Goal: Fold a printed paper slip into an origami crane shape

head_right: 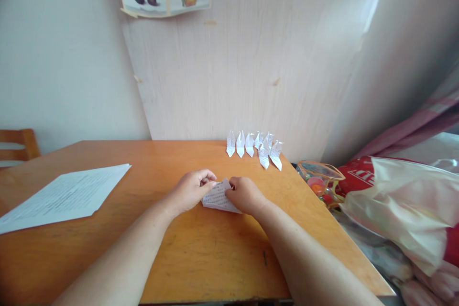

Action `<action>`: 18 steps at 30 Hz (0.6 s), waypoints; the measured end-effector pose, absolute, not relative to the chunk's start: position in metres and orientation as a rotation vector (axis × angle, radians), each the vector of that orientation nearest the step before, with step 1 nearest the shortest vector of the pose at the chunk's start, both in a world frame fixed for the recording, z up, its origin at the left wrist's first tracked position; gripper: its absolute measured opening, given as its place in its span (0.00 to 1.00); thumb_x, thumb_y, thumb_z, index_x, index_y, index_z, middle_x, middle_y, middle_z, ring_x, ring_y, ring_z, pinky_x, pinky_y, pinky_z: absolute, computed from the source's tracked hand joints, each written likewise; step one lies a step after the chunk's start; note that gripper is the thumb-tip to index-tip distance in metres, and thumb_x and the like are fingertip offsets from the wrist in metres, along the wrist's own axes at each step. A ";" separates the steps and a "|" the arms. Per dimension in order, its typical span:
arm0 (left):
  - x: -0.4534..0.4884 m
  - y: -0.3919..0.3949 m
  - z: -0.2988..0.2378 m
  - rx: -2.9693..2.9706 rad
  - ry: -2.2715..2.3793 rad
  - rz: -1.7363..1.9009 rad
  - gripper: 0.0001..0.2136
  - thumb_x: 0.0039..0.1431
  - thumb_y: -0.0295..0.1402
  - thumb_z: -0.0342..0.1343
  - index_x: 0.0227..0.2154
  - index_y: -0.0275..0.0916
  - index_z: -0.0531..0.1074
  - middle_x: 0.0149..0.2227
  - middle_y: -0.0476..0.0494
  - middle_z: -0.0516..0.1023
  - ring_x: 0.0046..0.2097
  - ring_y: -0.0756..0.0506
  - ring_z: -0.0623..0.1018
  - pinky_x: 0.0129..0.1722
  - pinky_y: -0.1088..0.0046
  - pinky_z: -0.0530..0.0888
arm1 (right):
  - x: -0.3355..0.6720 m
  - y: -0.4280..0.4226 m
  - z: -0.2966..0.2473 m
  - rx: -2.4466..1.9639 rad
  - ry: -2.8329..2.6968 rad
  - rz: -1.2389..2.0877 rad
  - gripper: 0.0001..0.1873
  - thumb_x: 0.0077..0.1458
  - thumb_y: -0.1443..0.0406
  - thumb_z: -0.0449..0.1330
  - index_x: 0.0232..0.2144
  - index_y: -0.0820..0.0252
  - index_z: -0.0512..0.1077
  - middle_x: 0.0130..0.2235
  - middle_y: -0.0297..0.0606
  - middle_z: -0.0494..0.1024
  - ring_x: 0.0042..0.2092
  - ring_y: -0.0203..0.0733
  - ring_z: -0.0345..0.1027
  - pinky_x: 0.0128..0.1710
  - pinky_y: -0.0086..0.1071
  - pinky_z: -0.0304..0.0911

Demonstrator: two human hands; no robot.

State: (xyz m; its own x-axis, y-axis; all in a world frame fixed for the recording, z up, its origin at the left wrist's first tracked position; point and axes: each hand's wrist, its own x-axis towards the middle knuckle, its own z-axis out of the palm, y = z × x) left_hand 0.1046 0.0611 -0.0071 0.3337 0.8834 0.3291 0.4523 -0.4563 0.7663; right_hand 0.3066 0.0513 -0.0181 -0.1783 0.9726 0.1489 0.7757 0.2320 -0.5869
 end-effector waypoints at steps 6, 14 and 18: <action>0.107 0.059 -0.017 2.060 1.017 0.905 0.08 0.50 0.29 0.59 0.33 0.43 0.80 0.31 0.45 0.80 0.32 0.42 0.76 0.32 0.70 0.67 | 0.303 0.048 -0.026 -1.566 -1.875 0.700 0.26 0.48 0.71 0.57 0.52 0.61 0.69 0.27 0.34 0.75 0.25 0.38 0.66 0.25 0.28 0.53; 0.102 0.058 -0.015 2.198 0.991 0.827 0.15 0.38 0.22 0.55 0.29 0.43 0.80 0.34 0.44 0.81 0.36 0.41 0.77 0.34 0.70 0.69 | 0.312 0.047 -0.019 -1.604 -1.988 0.535 0.34 0.49 0.69 0.59 0.60 0.61 0.66 0.44 0.46 0.77 0.40 0.46 0.72 0.38 0.35 0.63; 0.101 0.057 -0.013 2.224 0.971 0.842 0.16 0.37 0.21 0.56 0.28 0.45 0.80 0.33 0.44 0.82 0.37 0.39 0.78 0.35 0.70 0.69 | 0.314 0.040 -0.006 -1.530 -2.243 0.197 0.29 0.50 0.71 0.57 0.56 0.57 0.71 0.55 0.46 0.72 0.53 0.50 0.65 0.51 0.38 0.58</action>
State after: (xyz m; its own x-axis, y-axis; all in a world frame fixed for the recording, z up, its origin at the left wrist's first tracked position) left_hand 0.1009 0.0575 -0.0131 0.5392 0.7802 0.3171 0.4247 -0.5771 0.6975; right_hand 0.3144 0.0400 -0.0059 -0.3088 0.9156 0.2576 0.8567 0.3854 -0.3429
